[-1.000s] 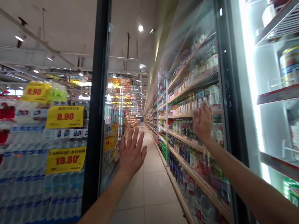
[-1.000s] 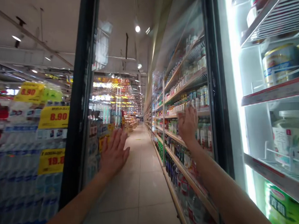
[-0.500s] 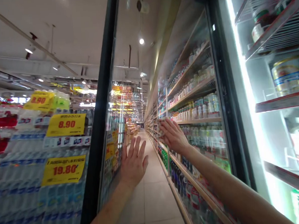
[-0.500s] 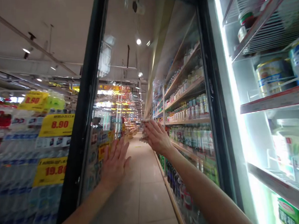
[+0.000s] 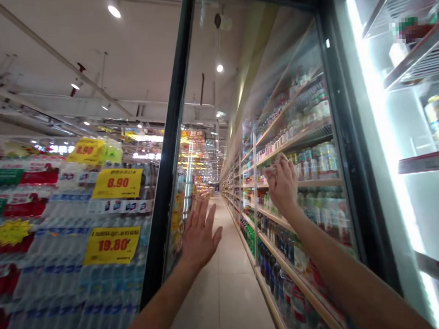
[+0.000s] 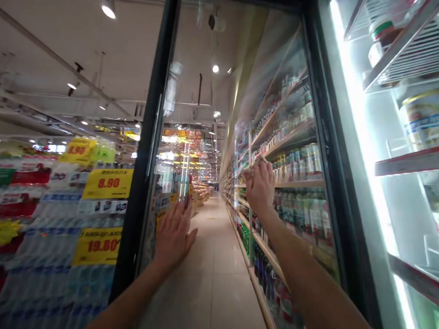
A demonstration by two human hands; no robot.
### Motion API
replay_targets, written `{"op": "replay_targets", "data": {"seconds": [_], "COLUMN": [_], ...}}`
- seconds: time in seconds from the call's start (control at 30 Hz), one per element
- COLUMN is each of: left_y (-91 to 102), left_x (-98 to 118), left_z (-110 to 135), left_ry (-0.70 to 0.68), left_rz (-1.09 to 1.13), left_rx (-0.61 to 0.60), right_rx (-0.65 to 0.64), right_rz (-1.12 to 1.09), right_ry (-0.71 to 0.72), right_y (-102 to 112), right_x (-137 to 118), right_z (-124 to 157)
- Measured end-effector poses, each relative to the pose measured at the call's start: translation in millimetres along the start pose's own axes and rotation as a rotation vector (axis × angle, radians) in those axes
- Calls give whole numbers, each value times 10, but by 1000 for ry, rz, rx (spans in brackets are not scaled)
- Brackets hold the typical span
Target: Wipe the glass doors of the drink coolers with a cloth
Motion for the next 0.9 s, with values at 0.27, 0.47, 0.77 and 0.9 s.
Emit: {"op": "replay_targets", "data": {"seconds": [0.27, 0.47, 0.77, 0.9], "left_y": [64, 60, 50, 51], "left_x": [-257, -248, -250, -252], "left_z": [-191, -162, -152, -151], "left_ry": [96, 50, 35, 53], "left_rz": [-77, -111, -130, -114], "left_rx": [31, 62, 75, 60], "right_rx": [-157, -89, -58, -127], "right_rz": [-79, -37, 42, -85], "right_ry": [394, 264, -20, 501], "right_y": [-86, -69, -42, -20], "right_x": [-543, -490, -149, -657], "right_z": [24, -7, -76, 200]}}
Point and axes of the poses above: each hand's wrist, its own z-axis away from the middle knuckle, its own y-axis out of the back of the hand, x = y × z, the point moved 7 cm from there along -z, towards the middle knuckle, and after that the axes turned 11 degrees about z, right-handed, at the moved point
